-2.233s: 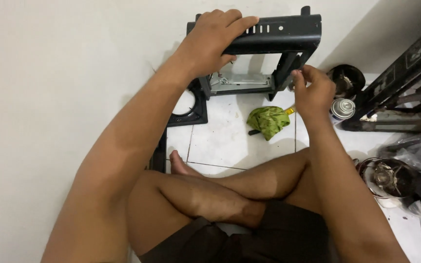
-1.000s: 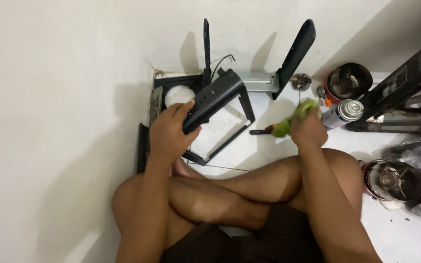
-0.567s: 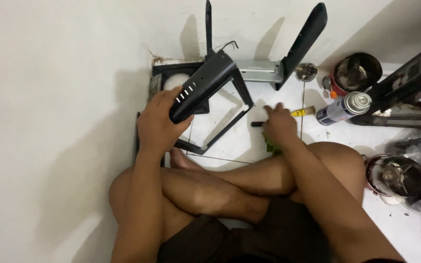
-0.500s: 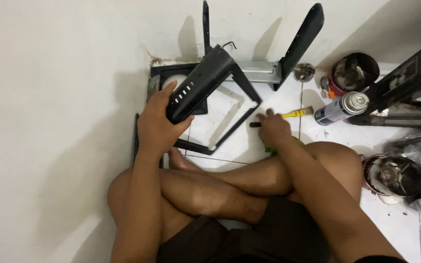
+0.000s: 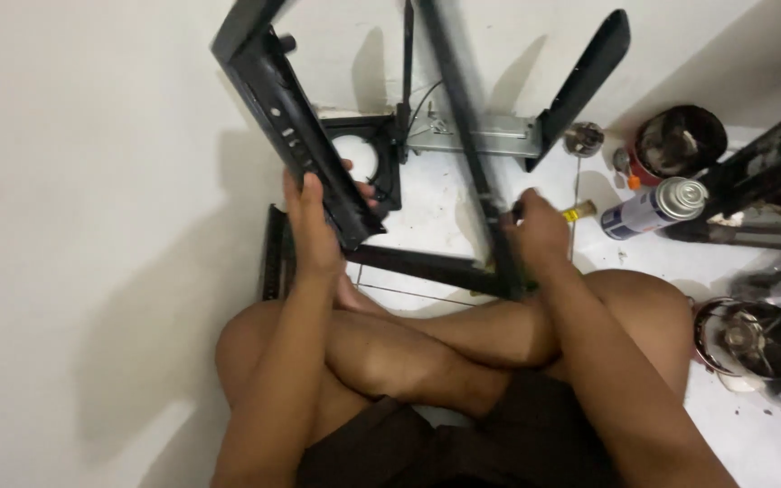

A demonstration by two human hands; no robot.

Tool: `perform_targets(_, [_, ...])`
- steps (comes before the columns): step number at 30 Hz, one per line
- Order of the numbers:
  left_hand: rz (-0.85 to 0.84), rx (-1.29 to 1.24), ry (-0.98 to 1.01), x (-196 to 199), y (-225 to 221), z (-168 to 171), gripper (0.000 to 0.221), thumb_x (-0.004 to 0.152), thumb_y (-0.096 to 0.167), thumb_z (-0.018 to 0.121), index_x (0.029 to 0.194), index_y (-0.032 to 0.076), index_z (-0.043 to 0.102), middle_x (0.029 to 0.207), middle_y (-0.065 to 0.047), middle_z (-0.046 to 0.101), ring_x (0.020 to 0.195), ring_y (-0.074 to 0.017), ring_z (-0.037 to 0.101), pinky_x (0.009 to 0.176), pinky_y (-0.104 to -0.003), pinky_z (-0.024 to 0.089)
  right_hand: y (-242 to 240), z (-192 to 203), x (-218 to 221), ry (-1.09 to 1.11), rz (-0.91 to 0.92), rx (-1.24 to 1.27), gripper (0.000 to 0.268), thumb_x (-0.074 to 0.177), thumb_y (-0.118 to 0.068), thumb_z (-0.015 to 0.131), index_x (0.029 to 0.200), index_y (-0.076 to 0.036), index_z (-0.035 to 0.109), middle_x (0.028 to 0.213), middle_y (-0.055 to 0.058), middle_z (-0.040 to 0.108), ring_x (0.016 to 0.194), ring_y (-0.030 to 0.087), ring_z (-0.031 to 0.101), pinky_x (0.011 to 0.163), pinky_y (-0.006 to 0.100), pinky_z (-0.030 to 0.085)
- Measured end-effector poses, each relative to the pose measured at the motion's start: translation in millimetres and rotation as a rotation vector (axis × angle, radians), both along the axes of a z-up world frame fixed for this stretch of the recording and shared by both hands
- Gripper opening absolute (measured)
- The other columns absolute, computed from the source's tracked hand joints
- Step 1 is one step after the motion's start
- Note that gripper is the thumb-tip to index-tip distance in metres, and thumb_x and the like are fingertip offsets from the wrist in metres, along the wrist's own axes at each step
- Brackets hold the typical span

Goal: The person reassembles an internal plastic frame by aligning pieces, securing them with screws using a screwdriver, and cleaning the assembly with a cloth.

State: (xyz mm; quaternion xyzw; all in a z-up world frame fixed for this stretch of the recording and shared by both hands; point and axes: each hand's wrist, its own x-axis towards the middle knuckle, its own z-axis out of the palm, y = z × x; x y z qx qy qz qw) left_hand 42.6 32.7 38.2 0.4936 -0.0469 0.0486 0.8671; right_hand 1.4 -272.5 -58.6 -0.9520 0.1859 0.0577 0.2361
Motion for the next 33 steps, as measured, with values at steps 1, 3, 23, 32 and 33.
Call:
perform_targets(1, [0.011,0.001,-0.002,4.5,2.8,-8.7,0.041,0.106,0.041,0.049,0.130,0.009,0.042,0.117,-0.020,0.065,0.077,-0.0289,0.075,0.064,-0.040,0.068,-7.5,-13.6,0.4,-0.002,0.011,0.001,0.027,0.093,-0.029,0.069,0.107,-0.006,0.061,0.101,0.019,0.069,0.107,0.045,0.068,0.092,0.057,0.054])
perform_targets(3, [-0.218,-0.308,0.346,13.9,6.2,-25.2,0.078,0.092,0.074,0.045,0.108,0.001,0.068,0.081,-0.024,0.073,0.073,-0.0312,0.077,0.069,-0.041,0.066,-24.5,-41.1,1.4,-0.536,-0.170,0.479,0.031,0.093,-0.002,0.066,0.121,-0.003,0.053,0.097,0.024,0.061,0.074,0.037,0.069,0.057,0.045,0.058])
perform_targets(23, [-0.807,-0.580,0.464,14.5,8.9,-37.6,0.055,0.092,0.044,0.054,0.121,0.000,0.066,0.100,-0.023,0.068,0.082,-0.0345,0.068,0.079,-0.045,0.059,39.8,49.0,-98.7,-0.702,0.059,1.150,0.014,0.105,-0.008,0.059,0.103,0.000,0.047,0.075,0.024,0.064,0.053,0.028,0.069,0.048,0.036,0.059])
perform_targets(32, [-1.133,-0.825,0.368,3.1,6.9,-26.4,0.060,0.087,0.027,0.051,0.140,0.001,0.042,0.112,-0.019,0.052,0.082,-0.0325,0.063,0.076,-0.044,0.059,78.2,107.6,-143.5,-0.754,0.166,0.833,0.017,0.098,-0.002,0.063,0.102,0.000,0.047,0.091,0.020,0.068,0.063,0.020,0.068,0.058,0.029,0.057])
perform_targets(33, [-1.200,-0.927,0.336,2.3,4.0,-34.9,0.073,0.091,0.020,0.050,0.159,0.005,0.030,0.109,-0.023,0.055,0.080,-0.0340,0.067,0.071,-0.043,0.062,84.0,117.8,-151.4,-0.718,0.160,0.772,0.020,0.098,-0.001,0.061,0.105,0.000,0.043,0.103,0.019,0.066,0.071,0.017,0.065,0.065,0.025,0.054])
